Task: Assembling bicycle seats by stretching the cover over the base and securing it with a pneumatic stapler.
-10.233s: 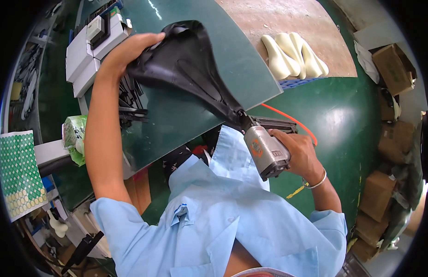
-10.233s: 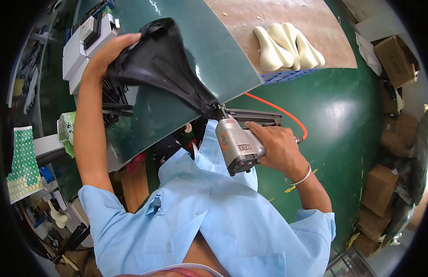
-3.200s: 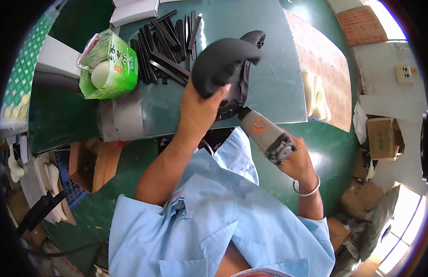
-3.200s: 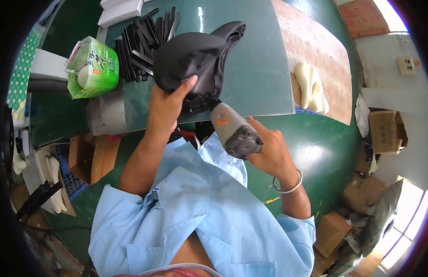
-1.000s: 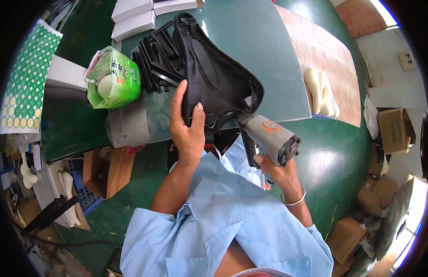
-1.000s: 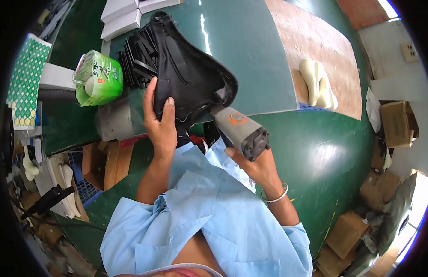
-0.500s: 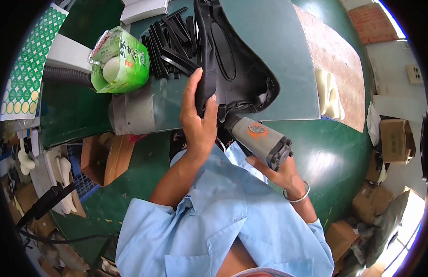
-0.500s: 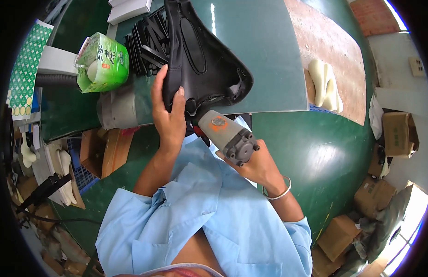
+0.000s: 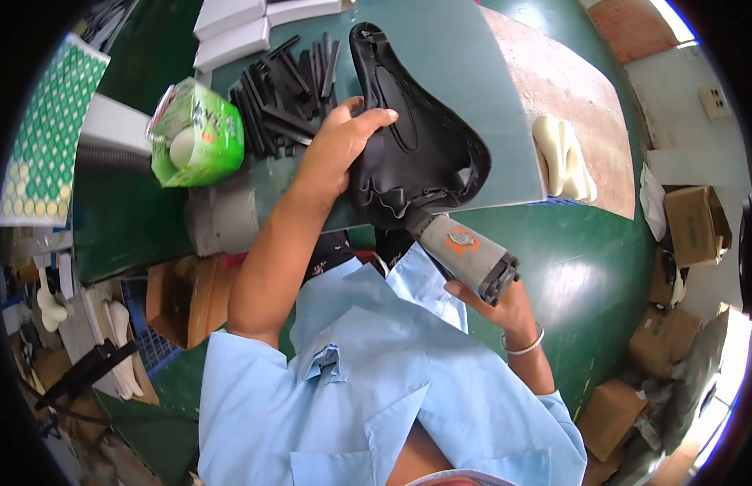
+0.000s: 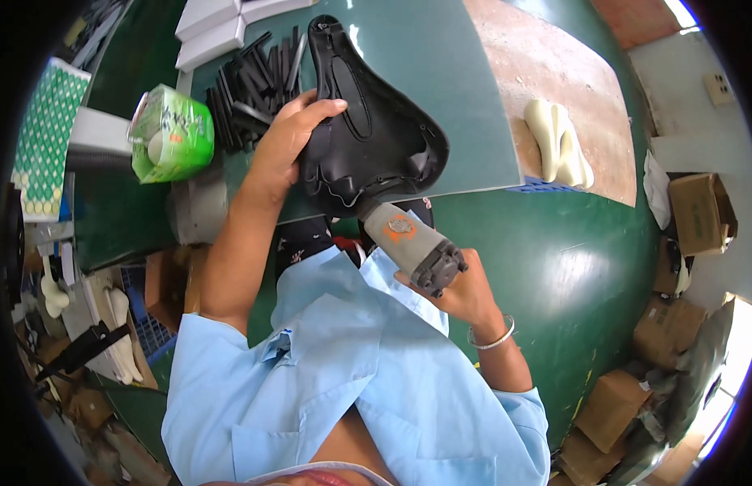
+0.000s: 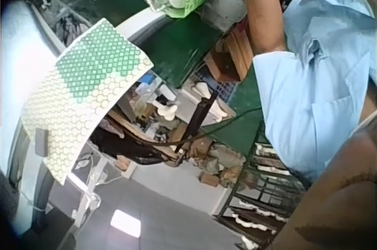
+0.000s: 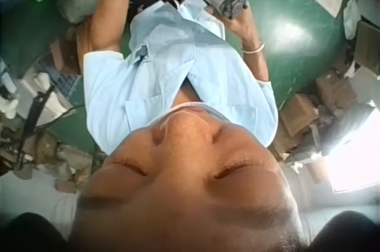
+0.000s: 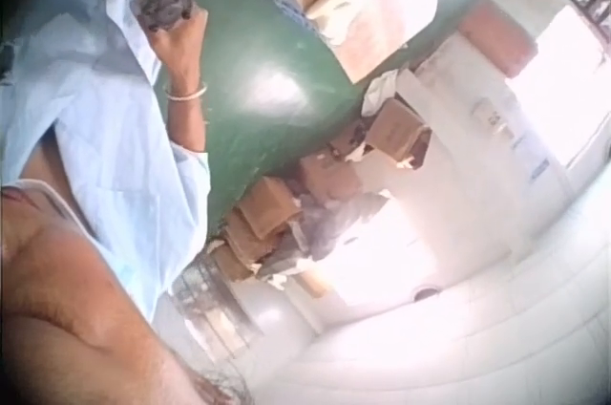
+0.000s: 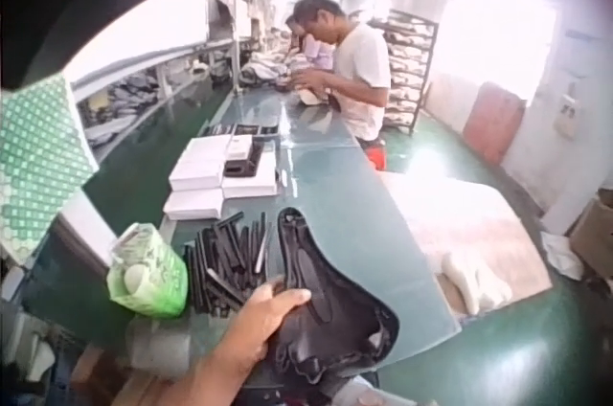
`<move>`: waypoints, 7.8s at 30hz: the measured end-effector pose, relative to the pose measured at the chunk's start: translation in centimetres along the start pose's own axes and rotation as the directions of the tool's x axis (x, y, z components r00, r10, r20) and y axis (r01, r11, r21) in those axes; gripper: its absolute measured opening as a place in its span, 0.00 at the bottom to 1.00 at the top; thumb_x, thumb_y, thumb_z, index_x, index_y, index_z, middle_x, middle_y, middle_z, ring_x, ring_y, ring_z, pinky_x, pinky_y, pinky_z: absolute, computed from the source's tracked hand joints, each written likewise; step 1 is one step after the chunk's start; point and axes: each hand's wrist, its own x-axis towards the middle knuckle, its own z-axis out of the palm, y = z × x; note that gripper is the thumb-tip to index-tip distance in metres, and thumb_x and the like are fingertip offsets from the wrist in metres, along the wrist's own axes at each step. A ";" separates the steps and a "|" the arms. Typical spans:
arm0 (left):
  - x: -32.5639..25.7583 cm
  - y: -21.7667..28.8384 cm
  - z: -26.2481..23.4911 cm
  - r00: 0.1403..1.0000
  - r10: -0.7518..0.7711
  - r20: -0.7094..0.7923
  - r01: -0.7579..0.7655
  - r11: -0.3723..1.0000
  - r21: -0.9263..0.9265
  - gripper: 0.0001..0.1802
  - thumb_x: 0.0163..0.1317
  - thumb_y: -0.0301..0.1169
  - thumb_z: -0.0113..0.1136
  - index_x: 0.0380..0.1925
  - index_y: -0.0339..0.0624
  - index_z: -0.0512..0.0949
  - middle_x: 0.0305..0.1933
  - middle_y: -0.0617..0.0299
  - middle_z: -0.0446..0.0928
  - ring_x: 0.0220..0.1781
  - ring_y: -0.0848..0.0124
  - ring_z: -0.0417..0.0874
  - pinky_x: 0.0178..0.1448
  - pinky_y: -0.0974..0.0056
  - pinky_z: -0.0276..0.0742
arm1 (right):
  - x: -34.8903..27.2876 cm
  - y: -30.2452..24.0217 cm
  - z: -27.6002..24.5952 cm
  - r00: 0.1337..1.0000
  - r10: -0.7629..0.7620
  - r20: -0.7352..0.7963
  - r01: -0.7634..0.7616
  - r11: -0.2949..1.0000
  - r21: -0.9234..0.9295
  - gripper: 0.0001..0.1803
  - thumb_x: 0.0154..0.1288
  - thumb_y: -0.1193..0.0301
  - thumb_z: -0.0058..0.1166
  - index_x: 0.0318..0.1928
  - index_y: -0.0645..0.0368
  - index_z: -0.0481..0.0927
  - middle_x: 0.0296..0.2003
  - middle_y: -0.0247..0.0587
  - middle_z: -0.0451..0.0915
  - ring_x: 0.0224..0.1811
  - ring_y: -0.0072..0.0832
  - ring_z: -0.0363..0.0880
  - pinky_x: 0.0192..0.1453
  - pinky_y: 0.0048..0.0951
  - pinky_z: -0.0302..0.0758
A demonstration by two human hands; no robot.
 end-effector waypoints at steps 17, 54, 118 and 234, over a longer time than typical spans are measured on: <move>1.4 -1.6 3.7 0.953 0.240 -0.184 -0.272 0.946 -0.178 0.19 0.60 0.28 0.49 0.52 0.34 0.68 0.47 0.56 0.73 0.48 0.67 0.74 0.54 0.64 0.69 | 0.8 -0.2 -1.2 0.914 0.406 0.021 -0.385 0.848 0.364 0.22 0.52 0.70 0.63 0.48 0.64 0.74 0.28 0.33 0.76 0.26 0.18 0.71 0.29 0.23 0.70; -1.9 -7.5 5.2 0.726 0.432 -0.534 -0.616 0.755 -0.226 0.29 0.66 0.41 0.48 0.61 0.37 0.58 0.58 0.50 0.65 0.57 0.60 0.71 0.60 0.56 0.71 | -0.6 0.8 0.1 0.918 0.364 0.157 -0.334 0.496 0.801 0.25 0.59 0.63 0.57 0.48 0.72 0.69 0.17 0.33 0.69 0.16 0.22 0.69 0.23 0.23 0.68; -7.8 -1.5 -2.0 0.926 0.372 0.060 -0.257 0.507 0.823 0.18 0.59 0.33 0.56 0.46 0.34 0.67 0.42 0.44 0.73 0.44 0.46 0.75 0.47 0.49 0.70 | -0.5 0.0 3.4 0.989 0.101 0.110 -0.114 0.986 0.119 0.28 0.40 0.74 0.64 0.48 0.62 0.74 0.30 0.47 0.81 0.31 0.42 0.82 0.37 0.29 0.76; -16.5 -5.1 -11.1 0.684 0.510 -0.522 -0.406 0.860 0.308 0.09 0.64 0.30 0.55 0.37 0.33 0.77 0.32 0.62 0.77 0.36 0.76 0.76 0.45 0.72 0.72 | 12.5 -6.3 8.4 0.565 -0.790 0.239 0.663 0.263 -0.701 0.11 0.53 0.75 0.51 0.39 0.60 0.70 0.29 0.35 0.73 0.38 0.28 0.71 0.50 0.35 0.61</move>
